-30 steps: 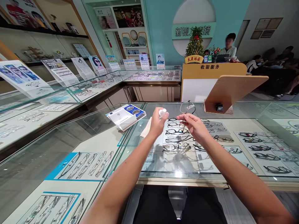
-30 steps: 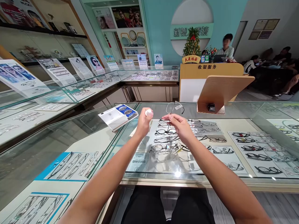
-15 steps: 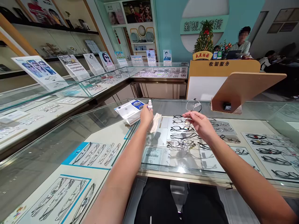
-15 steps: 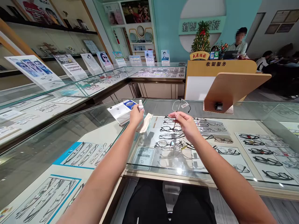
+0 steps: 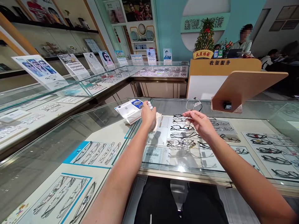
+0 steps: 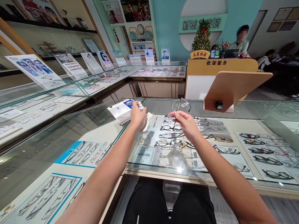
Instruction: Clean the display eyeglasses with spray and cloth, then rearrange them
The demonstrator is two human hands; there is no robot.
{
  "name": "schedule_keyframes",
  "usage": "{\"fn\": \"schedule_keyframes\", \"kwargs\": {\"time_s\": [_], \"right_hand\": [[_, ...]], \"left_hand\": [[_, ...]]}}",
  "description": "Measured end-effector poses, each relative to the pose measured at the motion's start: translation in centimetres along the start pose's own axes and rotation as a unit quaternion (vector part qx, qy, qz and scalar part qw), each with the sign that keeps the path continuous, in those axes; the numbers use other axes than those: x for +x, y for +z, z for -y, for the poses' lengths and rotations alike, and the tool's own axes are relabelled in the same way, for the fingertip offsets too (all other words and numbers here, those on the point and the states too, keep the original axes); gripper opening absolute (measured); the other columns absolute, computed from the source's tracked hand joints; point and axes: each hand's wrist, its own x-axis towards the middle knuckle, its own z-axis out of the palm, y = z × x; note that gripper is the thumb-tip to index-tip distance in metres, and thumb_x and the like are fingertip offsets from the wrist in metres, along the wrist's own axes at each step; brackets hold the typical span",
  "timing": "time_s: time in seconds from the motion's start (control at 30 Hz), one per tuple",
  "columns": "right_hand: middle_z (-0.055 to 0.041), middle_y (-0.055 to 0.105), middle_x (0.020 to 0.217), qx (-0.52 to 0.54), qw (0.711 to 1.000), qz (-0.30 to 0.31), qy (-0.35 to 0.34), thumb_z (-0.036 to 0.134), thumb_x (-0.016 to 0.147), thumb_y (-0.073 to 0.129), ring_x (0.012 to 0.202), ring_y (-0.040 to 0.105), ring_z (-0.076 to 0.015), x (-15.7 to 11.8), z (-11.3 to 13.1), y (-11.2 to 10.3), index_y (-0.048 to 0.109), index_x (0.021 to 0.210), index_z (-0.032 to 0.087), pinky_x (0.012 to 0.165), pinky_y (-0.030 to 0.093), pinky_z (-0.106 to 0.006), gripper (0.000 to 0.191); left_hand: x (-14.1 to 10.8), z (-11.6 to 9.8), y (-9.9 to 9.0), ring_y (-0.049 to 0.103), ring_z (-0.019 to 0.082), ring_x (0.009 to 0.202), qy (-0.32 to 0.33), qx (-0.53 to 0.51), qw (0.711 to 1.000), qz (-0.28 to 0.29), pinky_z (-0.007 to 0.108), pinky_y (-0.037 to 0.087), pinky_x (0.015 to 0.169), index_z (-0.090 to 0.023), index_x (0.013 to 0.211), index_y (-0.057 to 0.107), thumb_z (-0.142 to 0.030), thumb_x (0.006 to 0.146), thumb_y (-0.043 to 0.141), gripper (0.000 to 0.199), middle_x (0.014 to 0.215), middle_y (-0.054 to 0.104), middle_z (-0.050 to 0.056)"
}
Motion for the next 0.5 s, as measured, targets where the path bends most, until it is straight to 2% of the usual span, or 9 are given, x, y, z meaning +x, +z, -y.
{"fn": "schedule_keyframes", "kwargs": {"time_s": [0.07,0.13,0.2,0.23,0.27,0.33,0.4,0.5], "right_hand": [[-0.0038,0.08,0.116,0.0,1.0,0.001,-0.001,0.053,0.093,0.079,0.119,0.067,-0.023,0.0,0.0,0.0,0.085,0.094,0.031,0.102,0.047,-0.036,0.023],[-0.0036,0.08,0.116,-0.003,1.0,0.003,-0.003,0.053,0.093,0.079,0.119,0.067,-0.023,0.0,0.1,0.0,0.085,0.094,0.031,0.103,0.047,-0.036,0.023],[-0.0034,0.08,0.116,-0.007,1.0,0.004,-0.003,0.054,0.093,0.078,0.119,0.067,-0.023,-0.1,0.2,0.1,0.085,0.094,0.031,0.103,0.047,-0.037,0.024],[-0.0033,0.08,0.116,-0.01,1.0,0.004,-0.003,0.054,0.093,0.078,0.119,0.066,-0.0229,-0.1,0.3,0.1,0.085,0.095,0.032,0.103,0.047,-0.037,0.024],[-0.0031,0.08,0.116,-0.012,1.0,0.003,-0.002,0.055,0.094,0.078,0.12,0.066,-0.0229,-0.2,0.3,0.2,0.085,0.095,0.032,0.104,0.047,-0.037,0.024],[-0.003,0.08,0.117,-0.016,1.0,0.003,0.001,0.055,0.094,0.078,0.12,0.066,-0.023,-0.2,0.4,0.3,0.085,0.096,0.032,0.104,0.046,-0.037,0.024],[-0.003,0.08,0.116,-0.017,1.0,0.003,0.003,0.055,0.094,0.078,0.12,0.066,-0.0231,-0.3,0.3,0.3,0.086,0.096,0.033,0.104,0.046,-0.038,0.024],[-0.003,0.08,0.116,-0.018,1.0,0.003,0.003,0.055,0.094,0.078,0.12,0.066,-0.0233,-0.3,0.2,0.3,0.085,0.096,0.032,0.104,0.046,-0.038,0.024]], "left_hand": [[-0.5,-0.9,-0.3,0.057,0.032,0.143,0.031,-0.016,0.999,-0.037,0.044,0.045,0.119,-0.016,0.149,0.042,-0.026,0.097,0.064,0.057,0.152,0.058,0.02],[-0.9,-2.0,-0.7,0.047,0.031,0.152,0.082,-0.034,0.991,-0.105,0.043,0.039,0.126,-0.016,0.148,0.044,-0.023,0.095,0.064,0.057,0.158,0.051,0.021],[-1.4,-3.0,-1.4,0.046,0.031,0.152,0.138,-0.03,0.976,-0.164,0.043,0.036,0.129,-0.015,0.143,0.049,-0.022,0.094,0.063,0.051,0.156,0.052,0.02],[-1.6,-3.5,-1.7,0.05,0.03,0.147,0.154,-0.01,0.976,-0.156,0.043,0.038,0.127,-0.015,0.139,0.052,-0.023,0.096,0.06,0.044,0.151,0.057,0.019],[-1.8,-3.9,-2.0,0.057,0.028,0.14,0.157,0.023,0.98,-0.117,0.042,0.043,0.122,-0.016,0.135,0.056,-0.024,0.099,0.056,0.037,0.144,0.062,0.017],[-2.1,-4.2,-2.2,0.068,0.027,0.12,0.135,0.094,0.986,0.01,0.04,0.052,0.107,-0.02,0.124,0.064,-0.026,0.104,0.047,0.027,0.126,0.072,0.013],[-2.2,-4.0,-2.1,0.072,0.029,0.109,0.097,0.148,0.978,0.112,0.041,0.055,0.098,-0.021,0.11,0.071,-0.023,0.102,0.047,0.025,0.114,0.077,0.013],[-2.0,-2.9,-1.3,0.075,0.037,0.106,0.037,0.198,0.963,0.179,0.045,0.056,0.093,-0.017,0.095,0.075,-0.022,0.094,0.062,0.015,0.105,0.079,0.021]]}}
